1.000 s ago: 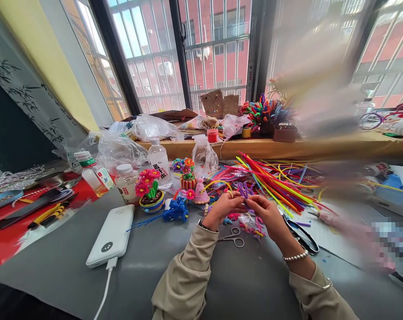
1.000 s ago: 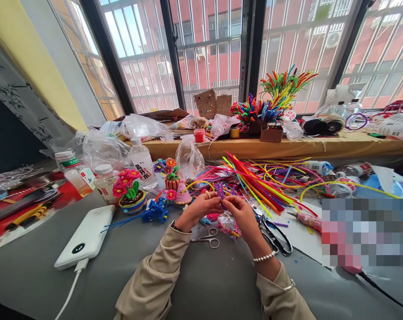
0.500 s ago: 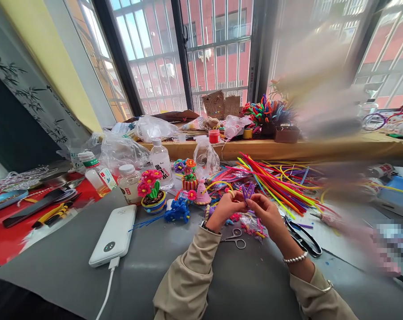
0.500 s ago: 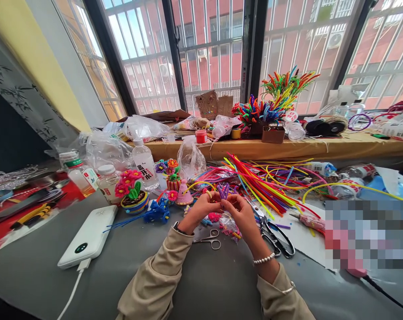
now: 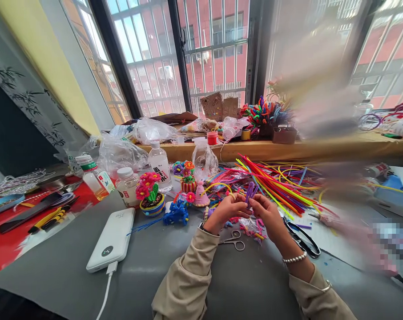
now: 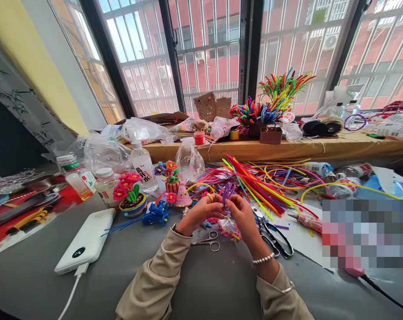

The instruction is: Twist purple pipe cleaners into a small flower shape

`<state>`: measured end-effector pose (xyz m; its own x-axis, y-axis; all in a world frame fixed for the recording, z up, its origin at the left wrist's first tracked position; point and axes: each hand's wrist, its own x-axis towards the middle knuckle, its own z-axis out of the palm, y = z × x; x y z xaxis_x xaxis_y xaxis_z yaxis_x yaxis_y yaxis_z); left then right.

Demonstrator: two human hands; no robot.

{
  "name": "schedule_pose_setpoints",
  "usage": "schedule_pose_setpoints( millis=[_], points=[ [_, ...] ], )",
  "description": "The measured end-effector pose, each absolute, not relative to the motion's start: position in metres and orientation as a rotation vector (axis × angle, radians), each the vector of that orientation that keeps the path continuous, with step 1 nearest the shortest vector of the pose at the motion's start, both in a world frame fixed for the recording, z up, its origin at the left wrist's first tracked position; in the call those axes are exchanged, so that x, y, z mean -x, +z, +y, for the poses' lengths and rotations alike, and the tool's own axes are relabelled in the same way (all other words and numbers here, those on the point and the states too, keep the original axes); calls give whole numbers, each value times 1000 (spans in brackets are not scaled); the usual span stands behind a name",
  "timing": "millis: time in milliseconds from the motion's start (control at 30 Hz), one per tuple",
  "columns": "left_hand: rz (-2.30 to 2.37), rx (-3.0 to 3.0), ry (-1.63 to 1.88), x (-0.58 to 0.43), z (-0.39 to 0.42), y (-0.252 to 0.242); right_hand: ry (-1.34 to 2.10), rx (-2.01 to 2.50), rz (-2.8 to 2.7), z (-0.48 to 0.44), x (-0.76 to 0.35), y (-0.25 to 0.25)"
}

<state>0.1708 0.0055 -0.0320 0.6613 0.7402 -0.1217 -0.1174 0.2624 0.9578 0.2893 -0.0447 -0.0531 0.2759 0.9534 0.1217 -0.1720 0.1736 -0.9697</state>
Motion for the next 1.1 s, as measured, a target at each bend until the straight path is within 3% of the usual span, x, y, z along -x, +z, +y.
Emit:
schedule_pose_setpoints(
  millis=[333,800,1100],
  points=[
    [621,-1299,727,-172,7,-36,837,1187,-962,-43,-296,-57],
    [685,-1848,916,-172,7,-36,1191,1077,-793,-48,-302,-50],
    [729,-1786,828,-171,9,-40,952,1245,-948,-45,-306,-52]
  ],
)
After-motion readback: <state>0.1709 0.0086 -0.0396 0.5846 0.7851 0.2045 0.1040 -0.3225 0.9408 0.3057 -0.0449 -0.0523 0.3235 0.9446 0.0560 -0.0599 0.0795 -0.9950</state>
